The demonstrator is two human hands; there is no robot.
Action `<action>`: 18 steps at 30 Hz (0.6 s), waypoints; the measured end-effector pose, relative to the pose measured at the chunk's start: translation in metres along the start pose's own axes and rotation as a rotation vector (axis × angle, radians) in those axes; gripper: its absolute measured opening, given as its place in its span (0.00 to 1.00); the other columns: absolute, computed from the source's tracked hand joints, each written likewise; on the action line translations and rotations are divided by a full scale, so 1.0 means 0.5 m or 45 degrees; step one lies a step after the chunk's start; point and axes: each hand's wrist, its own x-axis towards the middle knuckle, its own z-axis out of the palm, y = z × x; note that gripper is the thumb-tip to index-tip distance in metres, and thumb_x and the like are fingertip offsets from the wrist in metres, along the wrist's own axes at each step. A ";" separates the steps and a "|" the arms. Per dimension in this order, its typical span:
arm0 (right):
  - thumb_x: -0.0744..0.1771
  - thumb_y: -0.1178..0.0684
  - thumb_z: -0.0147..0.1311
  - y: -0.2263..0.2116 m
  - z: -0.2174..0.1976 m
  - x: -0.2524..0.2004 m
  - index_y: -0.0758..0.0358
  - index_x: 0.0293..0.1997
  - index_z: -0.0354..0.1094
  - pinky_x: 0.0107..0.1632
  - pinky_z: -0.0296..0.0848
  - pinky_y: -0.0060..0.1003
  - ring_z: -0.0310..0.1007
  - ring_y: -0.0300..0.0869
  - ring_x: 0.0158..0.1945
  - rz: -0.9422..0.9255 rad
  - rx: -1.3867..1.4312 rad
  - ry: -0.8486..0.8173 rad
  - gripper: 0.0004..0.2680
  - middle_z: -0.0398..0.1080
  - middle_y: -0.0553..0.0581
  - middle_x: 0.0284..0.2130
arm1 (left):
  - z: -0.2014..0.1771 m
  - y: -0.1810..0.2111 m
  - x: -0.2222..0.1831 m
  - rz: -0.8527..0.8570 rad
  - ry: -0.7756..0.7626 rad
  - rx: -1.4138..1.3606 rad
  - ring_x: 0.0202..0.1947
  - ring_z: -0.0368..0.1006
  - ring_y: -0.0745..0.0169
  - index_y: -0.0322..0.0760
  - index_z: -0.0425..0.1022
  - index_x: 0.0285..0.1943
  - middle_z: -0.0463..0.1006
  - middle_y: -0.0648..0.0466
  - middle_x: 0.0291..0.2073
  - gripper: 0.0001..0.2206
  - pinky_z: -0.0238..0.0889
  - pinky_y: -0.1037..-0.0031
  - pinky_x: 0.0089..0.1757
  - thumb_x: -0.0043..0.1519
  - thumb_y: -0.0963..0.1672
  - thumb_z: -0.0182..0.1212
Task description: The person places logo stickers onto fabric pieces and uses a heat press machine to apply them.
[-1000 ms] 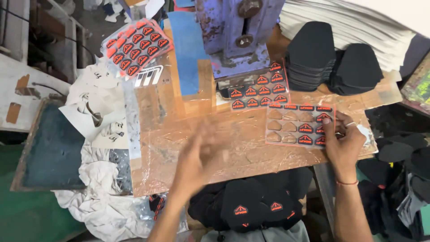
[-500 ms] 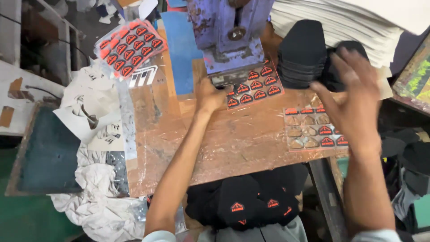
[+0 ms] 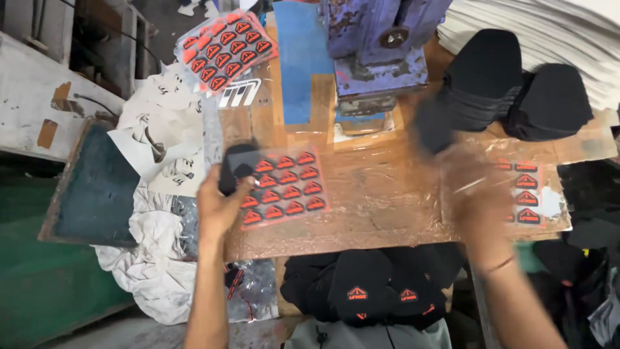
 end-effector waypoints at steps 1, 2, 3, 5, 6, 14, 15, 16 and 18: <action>0.69 0.52 0.56 -0.023 0.019 -0.035 0.66 0.58 0.67 0.62 0.65 0.53 0.68 0.58 0.60 -0.039 0.086 -0.134 0.13 0.70 0.63 0.56 | -0.012 0.031 0.000 -0.006 -0.003 0.001 0.35 0.75 0.65 0.31 0.80 0.51 0.83 0.54 0.35 0.15 0.71 0.73 0.40 0.58 0.43 0.75; 0.68 0.49 0.54 -0.051 0.039 -0.068 0.64 0.60 0.64 0.65 0.62 0.54 0.65 0.58 0.63 -0.080 0.168 -0.257 0.16 0.67 0.62 0.59 | -0.023 0.063 0.008 -0.227 0.049 0.170 0.38 0.78 0.60 0.34 0.74 0.58 0.83 0.48 0.37 0.24 0.71 0.69 0.42 0.55 0.45 0.75; 0.66 0.46 0.52 -0.087 0.058 -0.103 0.63 0.61 0.61 0.67 0.60 0.55 0.62 0.58 0.67 -0.122 0.252 -0.380 0.19 0.65 0.62 0.62 | -0.035 0.096 0.014 -0.448 0.100 0.339 0.41 0.80 0.54 0.36 0.69 0.66 0.83 0.43 0.40 0.32 0.71 0.65 0.45 0.53 0.47 0.76; 0.66 0.44 0.52 -0.093 0.055 -0.089 0.66 0.65 0.59 0.70 0.54 0.56 0.57 0.60 0.70 -0.104 0.299 -0.374 0.22 0.61 0.65 0.65 | 0.003 0.080 0.017 -0.059 0.187 0.512 0.54 0.71 0.42 0.31 0.63 0.70 0.74 0.37 0.53 0.39 0.63 0.57 0.54 0.51 0.48 0.77; 0.66 0.41 0.52 -0.097 0.052 -0.084 0.69 0.68 0.57 0.72 0.49 0.58 0.52 0.62 0.73 -0.088 0.352 -0.371 0.26 0.57 0.68 0.68 | 0.021 0.073 0.016 0.328 0.269 0.679 0.66 0.61 0.31 0.25 0.58 0.74 0.66 0.32 0.65 0.45 0.54 0.48 0.64 0.50 0.50 0.79; 0.67 0.36 0.51 0.006 0.171 0.088 0.71 0.70 0.57 0.73 0.49 0.56 0.52 0.60 0.73 -0.193 0.238 -0.408 0.29 0.56 0.69 0.70 | 0.307 0.117 0.069 0.810 -0.189 0.596 0.73 0.49 0.32 0.31 0.59 0.76 0.57 0.38 0.73 0.35 0.44 0.44 0.67 0.64 0.53 0.63; 0.67 0.35 0.52 0.018 0.184 0.091 0.71 0.69 0.58 0.73 0.50 0.56 0.53 0.60 0.73 -0.220 0.219 -0.390 0.29 0.57 0.68 0.69 | 0.320 0.111 0.076 0.826 -0.247 0.718 0.74 0.50 0.36 0.35 0.62 0.74 0.58 0.41 0.72 0.32 0.43 0.41 0.68 0.65 0.54 0.60; 0.67 0.35 0.52 0.025 0.180 0.093 0.71 0.69 0.58 0.73 0.50 0.56 0.53 0.60 0.73 -0.221 0.222 -0.392 0.29 0.57 0.68 0.69 | 0.317 0.107 0.078 0.822 -0.248 0.719 0.74 0.50 0.36 0.35 0.62 0.74 0.58 0.41 0.72 0.32 0.43 0.41 0.68 0.65 0.54 0.60; 0.67 0.38 0.54 0.038 0.174 0.094 0.69 0.69 0.61 0.73 0.52 0.55 0.55 0.62 0.74 -0.222 0.274 -0.337 0.27 0.59 0.71 0.68 | 0.311 0.098 0.080 0.899 -0.238 0.674 0.75 0.49 0.36 0.37 0.61 0.76 0.58 0.43 0.74 0.31 0.43 0.42 0.69 0.67 0.54 0.57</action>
